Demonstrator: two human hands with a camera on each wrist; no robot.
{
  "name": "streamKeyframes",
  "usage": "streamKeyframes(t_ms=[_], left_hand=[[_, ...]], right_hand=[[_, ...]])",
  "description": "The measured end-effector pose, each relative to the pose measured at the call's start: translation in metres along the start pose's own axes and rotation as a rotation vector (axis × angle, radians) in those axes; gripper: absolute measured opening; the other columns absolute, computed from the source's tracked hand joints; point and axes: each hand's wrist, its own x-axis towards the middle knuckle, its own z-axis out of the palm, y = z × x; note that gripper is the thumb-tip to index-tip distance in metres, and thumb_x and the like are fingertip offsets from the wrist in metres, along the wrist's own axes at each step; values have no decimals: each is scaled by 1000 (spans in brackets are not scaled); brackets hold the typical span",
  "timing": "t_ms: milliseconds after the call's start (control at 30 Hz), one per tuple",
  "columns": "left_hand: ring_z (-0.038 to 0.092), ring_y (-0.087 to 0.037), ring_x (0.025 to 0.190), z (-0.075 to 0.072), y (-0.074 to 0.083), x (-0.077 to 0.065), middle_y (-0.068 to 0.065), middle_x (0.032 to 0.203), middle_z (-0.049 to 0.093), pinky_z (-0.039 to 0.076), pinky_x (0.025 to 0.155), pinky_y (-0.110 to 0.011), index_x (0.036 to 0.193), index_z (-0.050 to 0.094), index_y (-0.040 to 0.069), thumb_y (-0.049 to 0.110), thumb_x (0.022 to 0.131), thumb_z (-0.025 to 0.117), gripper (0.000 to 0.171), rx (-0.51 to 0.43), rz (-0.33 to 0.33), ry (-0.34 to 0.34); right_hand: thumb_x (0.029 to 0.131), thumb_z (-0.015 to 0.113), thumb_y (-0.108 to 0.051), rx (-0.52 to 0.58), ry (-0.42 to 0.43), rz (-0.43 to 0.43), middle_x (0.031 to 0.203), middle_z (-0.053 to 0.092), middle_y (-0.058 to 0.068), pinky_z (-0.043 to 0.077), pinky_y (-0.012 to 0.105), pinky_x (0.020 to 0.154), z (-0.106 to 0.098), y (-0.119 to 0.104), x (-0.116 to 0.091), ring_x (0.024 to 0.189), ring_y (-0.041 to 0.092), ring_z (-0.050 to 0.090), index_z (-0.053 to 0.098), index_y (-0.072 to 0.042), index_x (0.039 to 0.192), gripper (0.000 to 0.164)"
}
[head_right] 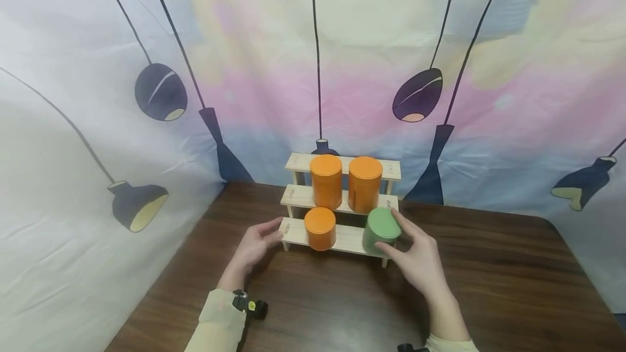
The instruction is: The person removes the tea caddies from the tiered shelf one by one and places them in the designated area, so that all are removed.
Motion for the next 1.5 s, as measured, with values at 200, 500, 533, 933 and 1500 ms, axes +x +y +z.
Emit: streamKeyframes(t_ms=[200, 500, 533, 933, 1500], left_hand=[[67, -30, 129, 3, -1, 1, -21, 145, 64, 50, 112, -49, 150, 61, 3, 10, 105, 68, 46, 0, -4, 5], [66, -32, 130, 1, -1, 1, -22, 146, 63, 50, 112, -50, 150, 61, 2, 11, 106, 68, 46, 26, -8, 13], [66, -31, 130, 1, -1, 1, -22, 146, 63, 50, 112, -49, 150, 61, 3, 11, 106, 68, 46, 26, -11, 12], [67, -30, 129, 0, -2, 3, -20, 145, 65, 52, 110, -47, 150, 61, 4, 10, 105, 70, 46, 0, -20, 9], [67, -29, 129, 1, -1, 1, -19, 145, 65, 52, 110, -46, 151, 61, 5, 9, 106, 68, 46, 18, -14, 8]], right_hand=[[85, 95, -27, -36, 62, 106, 147, 63, 20, 45, 13, 100, -41, 21, -13, 130, 20, 62, 54, -30, 159, 85], [88, 91, -41, -134, 24, 268, 145, 59, 33, 54, 45, 80, -65, 52, -18, 112, 51, 66, 49, -22, 162, 87], [88, 91, -42, -149, 12, 260, 143, 60, 33, 51, 38, 71, -63, 54, -18, 100, 45, 68, 50, -22, 162, 87], [86, 92, -42, -128, -85, 239, 139, 63, 33, 46, 25, 61, -47, 64, -19, 123, 55, 63, 51, -17, 161, 90], [87, 90, -47, -120, -145, 263, 143, 61, 32, 51, 29, 66, -42, 70, -18, 123, 51, 64, 47, -14, 163, 94]])
